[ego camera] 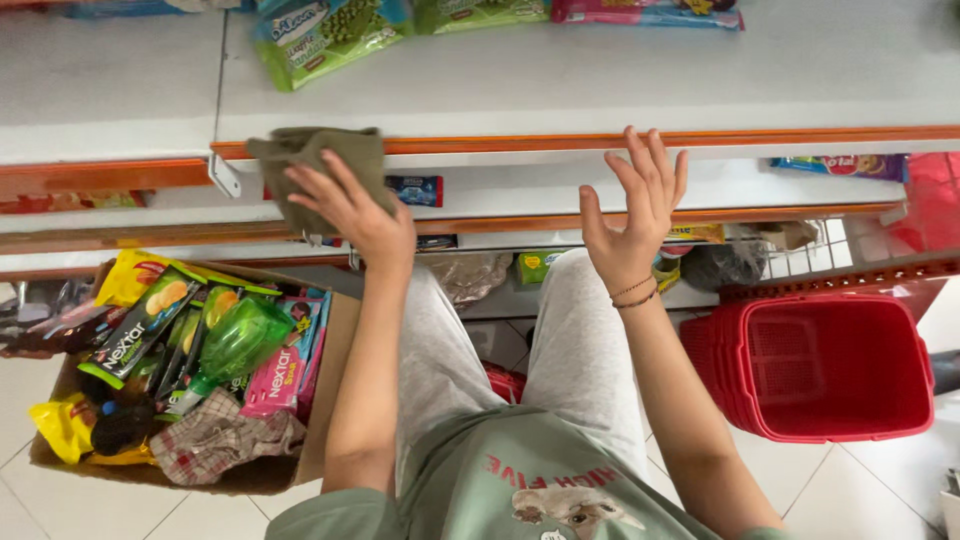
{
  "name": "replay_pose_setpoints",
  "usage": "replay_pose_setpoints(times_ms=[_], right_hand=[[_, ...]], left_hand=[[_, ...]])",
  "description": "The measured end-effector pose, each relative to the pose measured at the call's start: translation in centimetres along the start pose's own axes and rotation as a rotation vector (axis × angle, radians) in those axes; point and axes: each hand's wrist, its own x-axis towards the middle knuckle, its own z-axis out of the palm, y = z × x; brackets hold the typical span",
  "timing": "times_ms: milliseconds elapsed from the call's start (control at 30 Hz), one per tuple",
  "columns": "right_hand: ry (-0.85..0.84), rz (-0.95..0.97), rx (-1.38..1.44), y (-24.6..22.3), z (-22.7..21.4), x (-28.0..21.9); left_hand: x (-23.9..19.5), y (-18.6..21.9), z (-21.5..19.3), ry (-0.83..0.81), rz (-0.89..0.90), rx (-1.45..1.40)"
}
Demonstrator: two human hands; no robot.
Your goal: The person scans snacks with a barcode scanner, places them into a basket or box, handles a red plastic crate, and then sprays a green liquid onto a cloth to wipe down store shelves.
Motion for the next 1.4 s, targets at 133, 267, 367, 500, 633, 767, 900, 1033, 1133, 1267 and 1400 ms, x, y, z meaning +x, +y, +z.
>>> replay_pose_setpoints(times_ms=[133, 267, 367, 500, 633, 767, 900, 1033, 1133, 1267, 1400], right_hand=[[0.044, 0.097, 0.031, 0.7, -1.1, -1.6], [0.165, 0.247, 0.127, 2.0, -2.6, -3.3], [0.260, 0.332, 0.150, 3.4, -3.1, -4.7], [0.339, 0.414, 0.186, 4.5, -3.1, -6.3], [0.327, 0.364, 0.184, 4.9, -3.0, -6.9], [0.276, 0.446, 0.182, 4.0, -2.5, -7.2], [0.189, 0.368, 0.122, 2.2, -1.5, -7.2], [0.135, 0.358, 0.186, 0.1, 0.1, -7.2], [0.082, 0.355, 0.206, -1.6, 0.9, -7.2], [0.025, 0.341, 0.206, -3.5, 1.9, -7.3], [-0.024, 0.299, 0.218, -4.9, 2.6, -7.4]], left_hand=[[-2.5, 6.5, 5.5, -0.066, 0.450, 0.004], [-4.4, 15.4, 7.9, -0.109, 0.750, 0.307], [-4.4, 22.2, 8.5, -0.072, 0.868, 0.213], [-3.8, 24.0, 8.4, -0.224, 1.028, 0.035], [-3.7, 16.6, 7.0, -0.150, 1.003, 0.223], [-1.1, 5.2, 3.2, -0.075, 0.656, 0.209], [0.7, 1.8, -2.0, -0.041, 0.081, -0.039], [0.2, 5.9, 0.7, 0.091, -0.248, -0.341], [-1.8, 9.4, 3.3, -0.098, 0.313, -0.099], [-2.4, 8.3, 3.9, -0.106, 0.585, 0.091], [-0.2, 2.1, 2.3, -0.034, 0.512, 0.149]])
